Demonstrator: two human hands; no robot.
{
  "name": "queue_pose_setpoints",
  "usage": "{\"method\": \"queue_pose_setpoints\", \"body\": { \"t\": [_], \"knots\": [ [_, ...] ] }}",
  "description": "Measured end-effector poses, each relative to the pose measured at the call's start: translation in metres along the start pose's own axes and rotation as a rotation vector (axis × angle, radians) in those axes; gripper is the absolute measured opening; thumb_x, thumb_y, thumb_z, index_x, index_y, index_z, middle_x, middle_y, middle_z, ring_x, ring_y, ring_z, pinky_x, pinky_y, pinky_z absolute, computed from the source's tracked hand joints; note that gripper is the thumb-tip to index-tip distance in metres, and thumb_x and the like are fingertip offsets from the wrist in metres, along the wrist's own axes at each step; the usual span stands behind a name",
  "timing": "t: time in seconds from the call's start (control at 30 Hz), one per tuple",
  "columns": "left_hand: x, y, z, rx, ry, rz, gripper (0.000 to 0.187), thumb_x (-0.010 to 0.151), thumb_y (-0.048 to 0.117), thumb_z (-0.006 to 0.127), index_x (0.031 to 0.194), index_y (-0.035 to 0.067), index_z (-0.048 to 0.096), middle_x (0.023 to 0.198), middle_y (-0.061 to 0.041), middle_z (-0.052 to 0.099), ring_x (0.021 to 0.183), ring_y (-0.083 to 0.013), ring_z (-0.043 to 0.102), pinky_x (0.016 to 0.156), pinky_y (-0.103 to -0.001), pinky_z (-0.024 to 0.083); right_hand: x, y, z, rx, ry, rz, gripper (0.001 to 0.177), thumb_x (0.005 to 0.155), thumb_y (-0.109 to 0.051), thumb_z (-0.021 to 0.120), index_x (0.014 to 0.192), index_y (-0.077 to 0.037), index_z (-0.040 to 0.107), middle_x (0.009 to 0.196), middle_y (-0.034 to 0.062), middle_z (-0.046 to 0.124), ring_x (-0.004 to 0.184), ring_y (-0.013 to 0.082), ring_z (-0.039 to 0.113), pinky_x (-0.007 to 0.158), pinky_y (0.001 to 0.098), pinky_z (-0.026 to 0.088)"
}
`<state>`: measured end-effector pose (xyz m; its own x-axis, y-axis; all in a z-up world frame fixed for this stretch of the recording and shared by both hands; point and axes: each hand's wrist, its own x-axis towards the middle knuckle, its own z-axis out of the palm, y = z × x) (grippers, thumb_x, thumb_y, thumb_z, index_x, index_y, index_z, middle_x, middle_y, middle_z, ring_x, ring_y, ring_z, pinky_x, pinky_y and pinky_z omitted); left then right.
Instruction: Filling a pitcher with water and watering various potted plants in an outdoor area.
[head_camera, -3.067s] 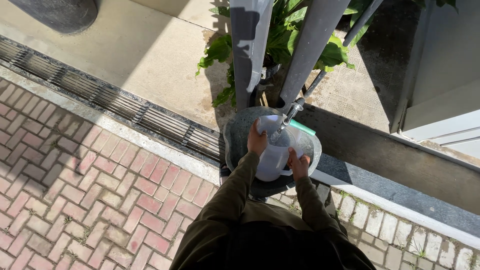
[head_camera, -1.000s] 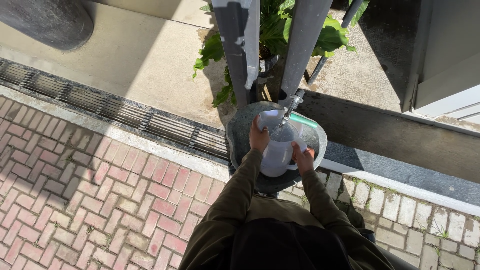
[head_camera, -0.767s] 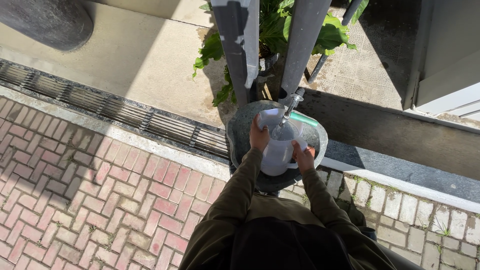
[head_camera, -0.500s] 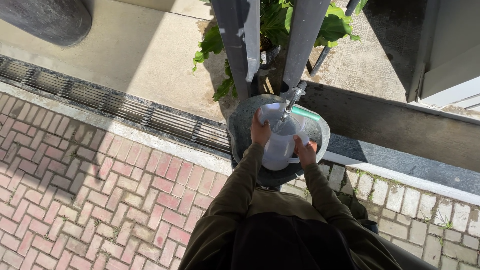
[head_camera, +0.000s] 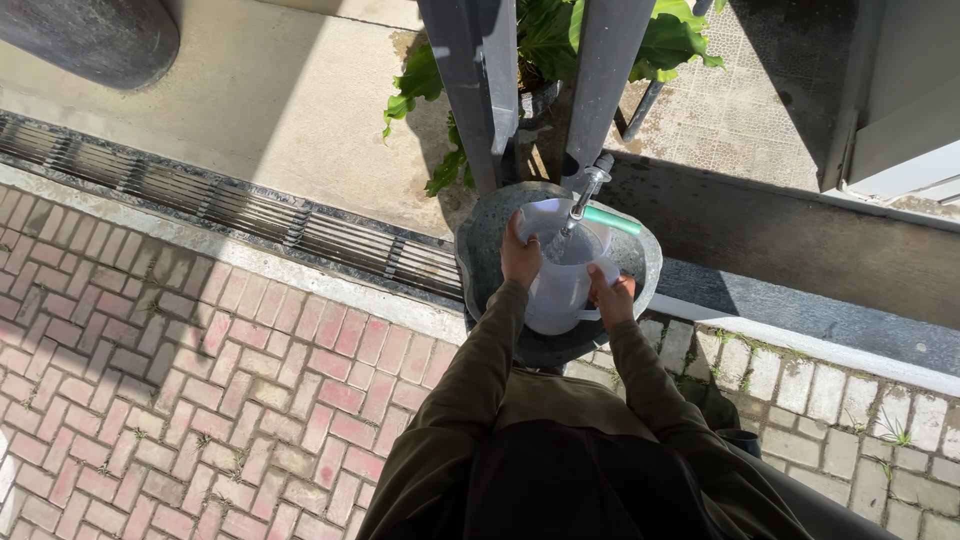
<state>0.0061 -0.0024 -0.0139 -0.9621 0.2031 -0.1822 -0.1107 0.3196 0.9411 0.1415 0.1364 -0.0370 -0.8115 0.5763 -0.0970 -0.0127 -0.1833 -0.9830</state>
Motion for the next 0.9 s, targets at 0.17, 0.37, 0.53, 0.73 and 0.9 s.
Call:
{"method": "queue_pose_setpoints", "body": {
  "t": [0.17, 0.37, 0.53, 0.73, 0.9],
  "knots": [
    [0.002, 0.006, -0.003, 0.059, -0.009, -0.010, 0.058, 0.104, 0.018, 0.047, 0.159, 0.013, 0.029, 0.156, -0.023, 0.039, 0.143, -0.0507, 0.039, 0.108, -0.081, 0.040, -0.003, -0.016, 0.007, 0.006, 0.021, 0.000, 0.059, 0.101, -0.015, 0.074, 0.049, -0.005, 0.048, 0.043, 0.0086, 0.037, 0.035, 0.0155, 0.037, 0.041, 0.0315, 0.033],
    [0.022, 0.019, 0.002, 0.642, 0.029, 0.278, 0.067, 0.093, 0.034, 0.066, 0.153, 0.015, 0.044, 0.150, -0.018, 0.051, 0.140, -0.0465, 0.049, 0.109, -0.067, 0.043, -0.007, -0.018, 0.012, 0.012, 0.001, 0.051, 0.060, 0.103, -0.017, 0.072, 0.050, -0.008, 0.048, 0.043, 0.0059, 0.038, 0.036, 0.0115, 0.036, 0.041, 0.0300, 0.032],
    [0.046, 0.026, 0.023, 0.681, -0.274, 0.405, 0.036, 0.093, 0.043, 0.066, 0.128, 0.043, 0.064, 0.115, 0.006, 0.073, 0.104, -0.0286, 0.074, 0.086, -0.053, 0.062, -0.008, -0.023, 0.012, -0.018, 0.006, 0.062, 0.058, 0.103, -0.018, 0.073, 0.051, -0.006, 0.051, 0.043, 0.0068, 0.040, 0.036, 0.0102, 0.037, 0.041, 0.0301, 0.033],
    [0.058, 0.014, 0.071, 0.912, -0.175, 0.632, 0.030, 0.092, 0.021, 0.066, 0.118, 0.034, 0.069, 0.096, 0.001, 0.073, 0.081, -0.0292, 0.078, 0.071, -0.048, 0.064, -0.011, -0.035, 0.018, -0.019, 0.048, 0.076, 0.053, 0.100, -0.013, 0.074, 0.054, -0.004, 0.051, 0.045, 0.0089, 0.043, 0.038, 0.0152, 0.047, 0.042, 0.0303, 0.037],
    [0.066, 0.007, 0.072, 0.963, -0.092, 0.739, 0.030, 0.092, 0.016, 0.062, 0.114, 0.035, 0.071, 0.089, 0.001, 0.075, 0.071, -0.0268, 0.077, 0.062, -0.044, 0.064, -0.012, -0.037, 0.016, -0.099, 0.019, 0.017, 0.048, 0.104, -0.015, 0.072, 0.059, -0.004, 0.058, 0.046, 0.0107, 0.051, 0.042, 0.0135, 0.050, 0.046, 0.0310, 0.038]
  ]
}}
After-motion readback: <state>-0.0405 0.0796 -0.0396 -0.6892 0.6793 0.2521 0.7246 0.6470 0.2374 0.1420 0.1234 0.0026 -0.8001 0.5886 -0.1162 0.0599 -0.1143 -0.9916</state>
